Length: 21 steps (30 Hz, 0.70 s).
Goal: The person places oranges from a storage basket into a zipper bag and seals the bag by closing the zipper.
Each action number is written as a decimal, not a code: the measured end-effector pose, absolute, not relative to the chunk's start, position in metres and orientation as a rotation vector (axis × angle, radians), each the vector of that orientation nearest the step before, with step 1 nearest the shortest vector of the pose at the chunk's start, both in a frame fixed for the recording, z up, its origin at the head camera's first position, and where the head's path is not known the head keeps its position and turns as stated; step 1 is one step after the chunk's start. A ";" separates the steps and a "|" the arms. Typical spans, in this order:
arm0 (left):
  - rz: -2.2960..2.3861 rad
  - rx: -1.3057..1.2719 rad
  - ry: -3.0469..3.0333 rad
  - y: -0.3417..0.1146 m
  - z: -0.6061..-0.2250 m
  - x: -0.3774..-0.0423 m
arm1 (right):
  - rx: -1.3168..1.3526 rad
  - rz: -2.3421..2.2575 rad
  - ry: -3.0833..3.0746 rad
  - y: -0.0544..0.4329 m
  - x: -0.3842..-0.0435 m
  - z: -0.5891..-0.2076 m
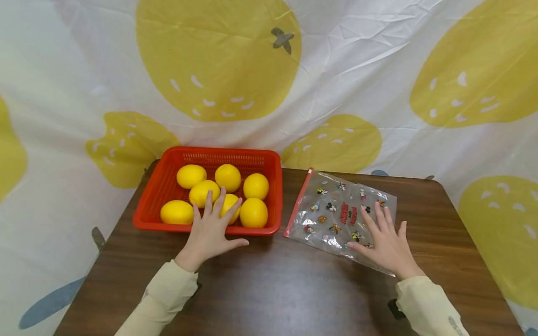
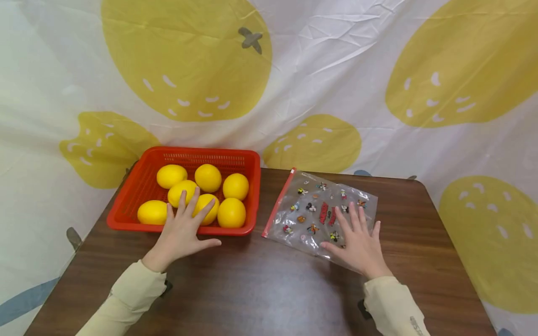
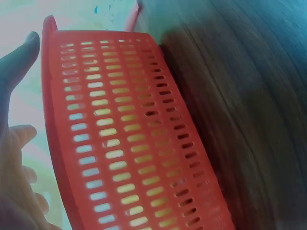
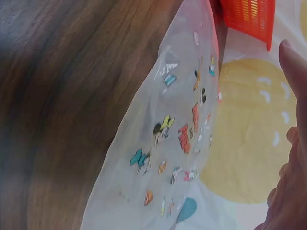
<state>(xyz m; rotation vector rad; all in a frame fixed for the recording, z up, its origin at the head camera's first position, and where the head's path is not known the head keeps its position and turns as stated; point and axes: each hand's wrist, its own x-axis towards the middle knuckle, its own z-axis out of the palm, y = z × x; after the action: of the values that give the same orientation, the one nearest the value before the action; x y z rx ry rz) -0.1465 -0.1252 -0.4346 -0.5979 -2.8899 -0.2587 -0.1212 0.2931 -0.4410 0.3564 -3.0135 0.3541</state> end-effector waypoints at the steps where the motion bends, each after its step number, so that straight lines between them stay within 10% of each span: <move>1: -0.258 -0.604 -2.886 -0.124 -0.434 -0.147 | 0.362 0.367 -3.019 0.292 -0.123 -0.440; 21: -0.443 -0.786 -2.773 -0.088 -0.430 -0.148 | 0.544 0.401 -3.081 0.254 -0.172 -0.433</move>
<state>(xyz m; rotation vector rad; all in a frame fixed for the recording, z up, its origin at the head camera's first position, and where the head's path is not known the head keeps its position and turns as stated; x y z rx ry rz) -0.1480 -0.0882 -0.4295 -0.7860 -2.7735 -0.4434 -0.1717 0.2543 -0.4329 0.5442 -3.0815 0.4006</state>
